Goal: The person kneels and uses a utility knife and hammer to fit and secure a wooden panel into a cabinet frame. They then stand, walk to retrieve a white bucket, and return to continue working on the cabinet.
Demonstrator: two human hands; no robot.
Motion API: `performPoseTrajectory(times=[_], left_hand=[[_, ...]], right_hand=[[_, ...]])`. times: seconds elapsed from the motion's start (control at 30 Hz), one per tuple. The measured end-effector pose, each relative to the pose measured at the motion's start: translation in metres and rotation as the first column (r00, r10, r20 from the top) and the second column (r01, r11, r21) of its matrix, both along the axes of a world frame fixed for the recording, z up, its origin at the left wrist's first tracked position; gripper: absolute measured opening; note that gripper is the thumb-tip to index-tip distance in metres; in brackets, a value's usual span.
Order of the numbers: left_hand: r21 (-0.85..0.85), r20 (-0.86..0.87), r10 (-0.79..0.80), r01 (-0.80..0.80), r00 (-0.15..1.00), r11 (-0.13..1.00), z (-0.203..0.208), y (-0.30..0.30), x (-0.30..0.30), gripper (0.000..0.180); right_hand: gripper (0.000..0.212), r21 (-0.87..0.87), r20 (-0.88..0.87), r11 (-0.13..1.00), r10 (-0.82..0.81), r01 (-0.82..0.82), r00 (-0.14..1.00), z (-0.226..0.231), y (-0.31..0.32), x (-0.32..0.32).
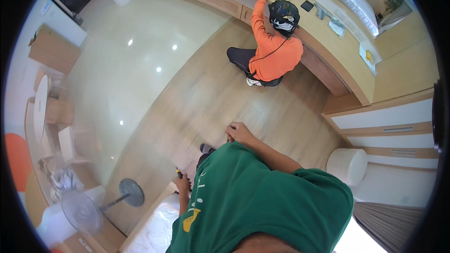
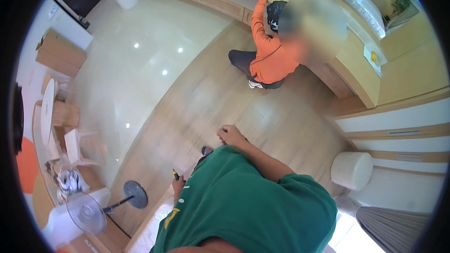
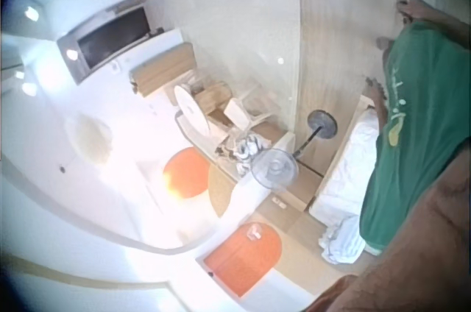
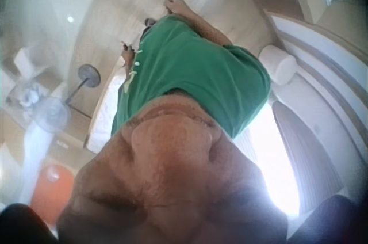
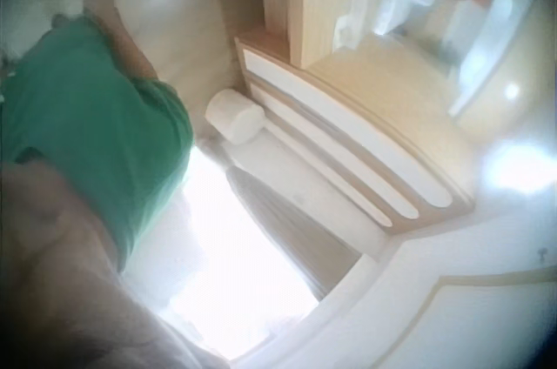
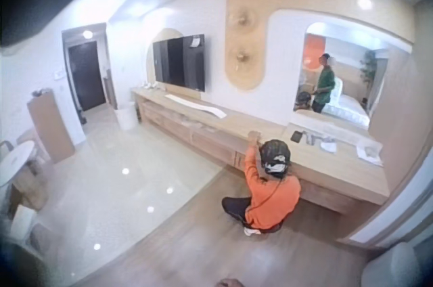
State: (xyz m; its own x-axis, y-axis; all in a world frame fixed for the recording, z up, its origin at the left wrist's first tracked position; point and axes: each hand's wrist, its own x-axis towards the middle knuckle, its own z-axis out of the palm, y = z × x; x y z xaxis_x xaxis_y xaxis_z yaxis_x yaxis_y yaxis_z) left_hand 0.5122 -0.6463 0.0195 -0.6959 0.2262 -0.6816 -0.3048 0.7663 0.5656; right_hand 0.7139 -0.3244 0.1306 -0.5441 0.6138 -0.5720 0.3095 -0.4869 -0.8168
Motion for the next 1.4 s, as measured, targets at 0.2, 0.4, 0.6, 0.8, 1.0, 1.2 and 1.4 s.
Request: performPoseTrajectory(times=[0.2, 0.4, 0.6, 0.8, 1.0, 1.2, 1.4], left_hand=[[-0.003, 0.104, -0.014, 0.014, 0.995, 1.0, 0.004, 0.042, -0.177, 0.025], [-0.058, 0.063, -0.201, 0.205, 0.977, 0.977, 0.022, 0.139, -0.28, 0.025], [-0.22, -0.004, -0.389, 0.379, 0.921, 0.899, 0.006, 0.151, -0.38, 0.03], [-0.298, -0.009, -0.414, 0.393, 0.91, 0.87, 0.017, 0.202, -0.472, 0.035], [-0.301, -0.053, -0.391, 0.359, 0.919, 0.884, 0.024, 0.262, -0.554, 0.041], [-0.232, -0.13, -0.385, 0.35, 0.914, 0.908, -0.016, 0.326, -0.675, 0.043], [-0.209, 0.048, -0.294, 0.298, 0.954, 0.931, -0.054, 0.341, -0.799, 0.044]], right_hand=[[0.036, 0.503, 0.294, 0.781, 0.248, -0.37, 0.923, -0.015, 0.042, -0.105], [0.075, 0.103, 0.551, 0.639, 0.602, -0.762, 0.579, -0.122, 0.145, -0.248], [0.062, -0.301, 0.373, 0.108, 0.928, -0.947, -0.013, -0.111, 0.201, -0.435], [0.053, -0.206, 0.504, 0.329, 0.843, -0.921, 0.188, -0.121, 0.232, -0.474], [0.057, -0.213, 0.589, 0.569, 0.723, -0.794, 0.36, -0.155, 0.276, -0.526], [0.03, 0.17, 0.666, 0.702, 0.435, -0.692, 0.605, -0.1, 0.337, -0.553], [0.023, -0.258, 0.338, 0.954, 0.239, -0.155, 0.91, -0.011, 0.368, -0.639]])
